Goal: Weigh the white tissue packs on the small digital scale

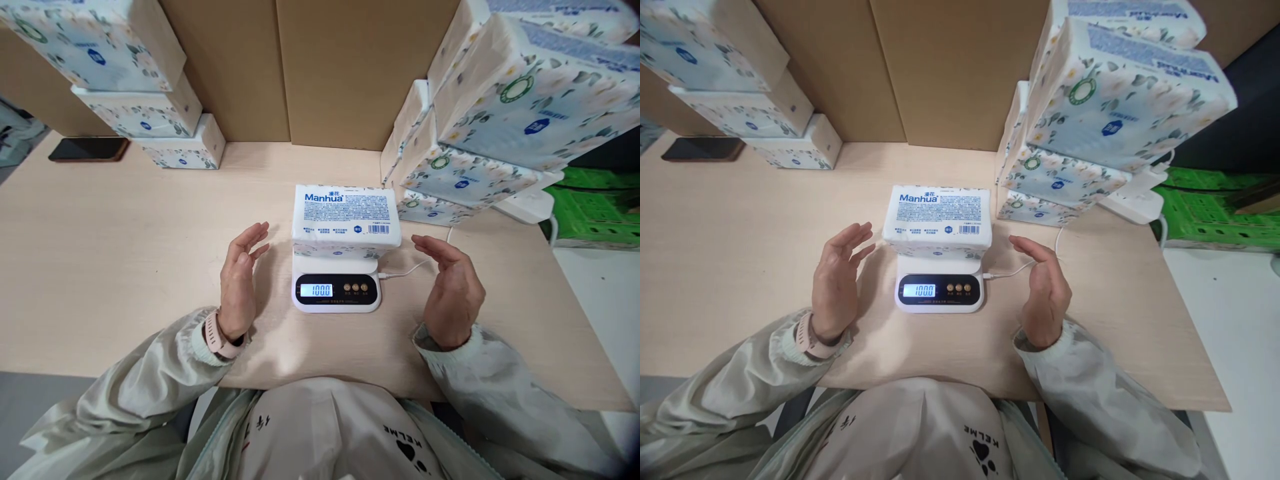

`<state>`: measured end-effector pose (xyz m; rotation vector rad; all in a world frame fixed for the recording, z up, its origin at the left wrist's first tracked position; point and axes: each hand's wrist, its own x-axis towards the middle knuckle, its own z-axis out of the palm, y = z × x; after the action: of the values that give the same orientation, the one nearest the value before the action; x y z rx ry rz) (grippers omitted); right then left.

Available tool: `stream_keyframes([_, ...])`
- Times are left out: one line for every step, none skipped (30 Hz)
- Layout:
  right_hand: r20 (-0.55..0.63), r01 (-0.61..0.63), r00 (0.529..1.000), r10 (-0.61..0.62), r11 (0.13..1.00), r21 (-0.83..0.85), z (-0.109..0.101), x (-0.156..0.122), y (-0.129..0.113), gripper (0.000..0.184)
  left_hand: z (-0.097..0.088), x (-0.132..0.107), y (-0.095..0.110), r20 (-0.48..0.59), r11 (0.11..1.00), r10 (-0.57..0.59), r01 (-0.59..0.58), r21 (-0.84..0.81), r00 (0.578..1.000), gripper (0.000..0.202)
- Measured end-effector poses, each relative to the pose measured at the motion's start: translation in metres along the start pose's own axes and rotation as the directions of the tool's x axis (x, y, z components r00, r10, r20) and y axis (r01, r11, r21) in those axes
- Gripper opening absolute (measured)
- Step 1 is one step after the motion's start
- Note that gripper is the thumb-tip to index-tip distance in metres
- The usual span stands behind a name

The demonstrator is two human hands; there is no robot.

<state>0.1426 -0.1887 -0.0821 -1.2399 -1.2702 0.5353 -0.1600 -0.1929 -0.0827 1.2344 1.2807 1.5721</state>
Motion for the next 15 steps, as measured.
stream_keyframes([0.014, 0.000, 1.000, 0.000, 1.000, -0.016, -0.0005, 0.0000, 0.0001, 0.042, 0.0000, 0.0001, 0.0000, 0.002, 1.000, 0.000, 0.000, 0.000, 1.000, 0.055])
stream_keyframes([0.028, 0.000, 1.000, 0.001, 0.999, -0.032, -0.0011, -0.0001, 0.0004, 0.042, -0.0001, 0.0001, -0.0001, 0.002, 1.000, 0.000, 0.000, -0.002, 1.000, 0.054])
stream_keyframes([0.037, 0.001, 0.999, 0.000, 0.999, -0.041, -0.0018, -0.0001, 0.0007, 0.042, -0.0001, 0.0001, -0.0001, 0.001, 1.000, -0.001, 0.001, -0.004, 1.000, 0.054])
stream_keyframes([0.044, 0.006, 0.999, -0.004, 0.999, -0.046, -0.0025, -0.0001, 0.0011, 0.042, -0.0002, 0.0000, -0.0001, -0.001, 1.000, -0.001, 0.001, -0.006, 1.000, 0.053])
stream_keyframes([0.050, 0.015, 0.999, -0.012, 0.999, -0.046, -0.0032, 0.0000, 0.0015, 0.042, -0.0002, -0.0001, 0.0000, -0.004, 1.000, -0.002, 0.002, -0.008, 1.000, 0.053])
stream_keyframes([0.052, 0.028, 0.998, -0.026, 0.999, -0.046, -0.0037, 0.0002, 0.0018, 0.042, -0.0003, -0.0002, 0.0001, -0.005, 1.000, -0.003, 0.002, -0.011, 1.000, 0.052])
stream_keyframes([0.055, 0.047, 0.998, -0.044, 0.998, -0.047, -0.0041, 0.0005, 0.0020, 0.043, -0.0003, -0.0004, 0.0002, -0.005, 1.000, -0.004, 0.004, -0.012, 1.000, 0.052])
stream_keyframes([0.057, 0.065, 0.996, -0.062, 0.997, -0.052, -0.0043, 0.0008, 0.0022, 0.044, -0.0003, -0.0006, 0.0003, -0.003, 1.000, -0.003, 0.003, -0.012, 1.000, 0.051])
stream_keyframes([0.057, 0.081, 0.995, -0.077, 0.995, -0.063, -0.0044, 0.0011, 0.0021, 0.045, -0.0003, -0.0009, 0.0004, -0.001, 1.000, -0.001, 0.001, -0.010, 1.000, 0.051])
stream_keyframes([0.054, 0.093, 0.995, -0.089, 0.993, -0.078, -0.0043, 0.0015, 0.0020, 0.046, -0.0004, -0.0012, 0.0004, 0.002, 1.000, 0.003, -0.003, -0.007, 1.000, 0.051])
stream_keyframes([0.051, 0.103, 0.994, -0.098, 0.990, -0.096, -0.0042, 0.0018, 0.0017, 0.047, -0.0004, -0.0014, 0.0004, 0.005, 1.000, 0.006, -0.006, -0.004, 1.000, 0.050])
stream_keyframes([0.048, 0.110, 0.993, -0.105, 0.988, -0.110, -0.0039, 0.0021, 0.0013, 0.048, -0.0006, -0.0017, 0.0003, 0.007, 1.000, 0.010, -0.010, -0.001, 1.000, 0.049])
stream_keyframes([0.046, 0.116, 0.993, -0.111, 0.986, -0.120, -0.0036, 0.0024, 0.0008, 0.049, -0.0007, -0.0019, 0.0001, 0.009, 1.000, 0.016, -0.016, -0.001, 1.000, 0.048])
stream_keyframes([0.045, 0.121, 0.992, -0.116, 0.984, -0.127, -0.0033, 0.0026, 0.0003, 0.049, -0.0009, -0.0020, -0.0002, 0.011, 1.000, 0.021, -0.021, -0.002, 1.000, 0.046])
stream_keyframes([0.043, 0.127, 0.992, -0.122, 0.983, -0.132, -0.0030, 0.0028, -0.0002, 0.049, -0.0011, -0.0021, -0.0005, 0.012, 1.000, 0.023, -0.023, -0.005, 1.000, 0.045])
